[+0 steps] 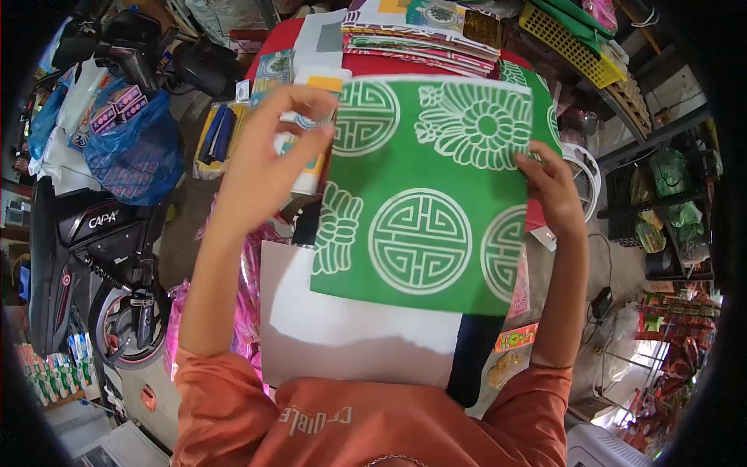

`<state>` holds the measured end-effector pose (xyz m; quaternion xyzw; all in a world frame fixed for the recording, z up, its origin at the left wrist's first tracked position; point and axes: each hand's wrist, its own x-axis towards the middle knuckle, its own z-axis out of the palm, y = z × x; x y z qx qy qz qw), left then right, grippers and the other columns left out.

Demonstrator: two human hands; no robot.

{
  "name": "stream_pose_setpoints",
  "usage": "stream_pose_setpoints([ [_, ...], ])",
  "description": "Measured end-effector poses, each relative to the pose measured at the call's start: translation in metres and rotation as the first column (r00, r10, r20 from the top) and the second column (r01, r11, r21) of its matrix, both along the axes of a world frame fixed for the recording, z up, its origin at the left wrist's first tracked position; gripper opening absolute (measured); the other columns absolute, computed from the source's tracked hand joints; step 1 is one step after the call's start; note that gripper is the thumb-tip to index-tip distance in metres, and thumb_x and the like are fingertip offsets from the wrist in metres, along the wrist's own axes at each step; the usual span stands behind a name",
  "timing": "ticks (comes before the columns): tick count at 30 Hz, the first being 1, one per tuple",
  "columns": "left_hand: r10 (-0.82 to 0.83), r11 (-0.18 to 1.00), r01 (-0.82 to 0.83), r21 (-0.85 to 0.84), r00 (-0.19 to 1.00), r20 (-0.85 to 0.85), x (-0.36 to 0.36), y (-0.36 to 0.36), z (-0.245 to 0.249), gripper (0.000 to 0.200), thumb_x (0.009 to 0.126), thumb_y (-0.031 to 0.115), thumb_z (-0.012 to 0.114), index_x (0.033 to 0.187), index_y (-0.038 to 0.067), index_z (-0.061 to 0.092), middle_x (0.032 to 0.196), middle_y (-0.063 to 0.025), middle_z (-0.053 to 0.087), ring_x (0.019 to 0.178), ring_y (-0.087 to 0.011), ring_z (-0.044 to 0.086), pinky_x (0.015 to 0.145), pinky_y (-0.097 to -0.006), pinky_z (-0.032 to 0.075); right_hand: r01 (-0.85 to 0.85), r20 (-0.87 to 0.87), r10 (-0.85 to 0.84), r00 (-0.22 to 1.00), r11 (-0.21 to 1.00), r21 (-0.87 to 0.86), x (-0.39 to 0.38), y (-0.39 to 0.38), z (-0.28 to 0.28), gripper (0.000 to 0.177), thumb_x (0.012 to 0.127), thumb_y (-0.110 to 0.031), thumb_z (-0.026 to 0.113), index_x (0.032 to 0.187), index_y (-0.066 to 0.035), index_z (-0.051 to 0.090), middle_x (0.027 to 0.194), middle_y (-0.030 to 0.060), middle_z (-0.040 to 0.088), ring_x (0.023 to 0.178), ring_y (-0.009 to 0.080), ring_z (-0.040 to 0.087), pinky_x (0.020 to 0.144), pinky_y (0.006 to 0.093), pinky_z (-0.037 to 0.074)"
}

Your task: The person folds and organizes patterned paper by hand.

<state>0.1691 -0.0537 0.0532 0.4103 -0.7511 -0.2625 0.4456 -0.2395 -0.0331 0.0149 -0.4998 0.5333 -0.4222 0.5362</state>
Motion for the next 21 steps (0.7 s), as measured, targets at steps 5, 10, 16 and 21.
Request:
stream_pose_setpoints([
  [5,-0.646,0.410,0.906,0.104,0.369,-0.668,-0.038,0.087,0.034,0.023,0.093,0.010,0.065,0.112,-0.001,0.069,0.112,-0.0118,0.067,0.095,-0.0151,0.063,0.087,-0.0317,0.051,0.107,-0.025,-0.106,0.994,0.994,0.014,0.002,-0.012,-0.037,0.025,0.102,-0.018,0.067,0.122,-0.004,0.064,0.101,0.0028,0.073,0.083,0.0083,0.067,0.071,0.0245,0.052],
  [10,-0.703,0.315,0.949,0.009,0.240,-0.669,-0.059,0.095,0.029,0.027,0.096,0.016,0.062,0.115,-0.001,0.068,0.113,-0.0121,0.067,0.099,-0.0158,0.062,0.089,-0.0320,0.050,0.218,0.072,-0.219,0.973,0.976,0.012,0.014,-0.003,-0.046,0.028,0.104,-0.019,0.064,0.125,-0.001,0.065,0.102,0.0042,0.074,0.084,0.0090,0.068,0.074,0.0232,0.053],
  [16,-0.715,0.333,0.943,-0.019,0.240,-0.657,-0.065,0.094,0.026,0.033,0.099,0.023,0.058,0.118,-0.002,0.067,0.115,-0.0124,0.067,0.104,-0.0167,0.062,0.092,-0.0325,0.049,0.325,0.018,-0.325,0.946,0.945,-0.026,0.018,0.005,-0.052,0.046,0.101,-0.013,0.068,0.141,0.005,0.054,0.102,0.0061,0.075,0.086,0.0090,0.069,0.075,0.0240,0.053],
  [21,-0.733,0.353,0.934,-0.051,0.242,-0.635,-0.066,0.093,0.023,0.038,0.102,0.029,0.055,0.120,-0.003,0.066,0.116,-0.0126,0.067,0.108,-0.0174,0.062,0.094,-0.0328,0.049,0.341,0.053,-0.337,0.940,0.935,-0.094,0.017,0.005,-0.057,0.048,0.101,-0.010,0.068,0.143,0.006,0.051,0.104,0.0074,0.076,0.091,0.0107,0.069,0.084,0.0247,0.051],
])
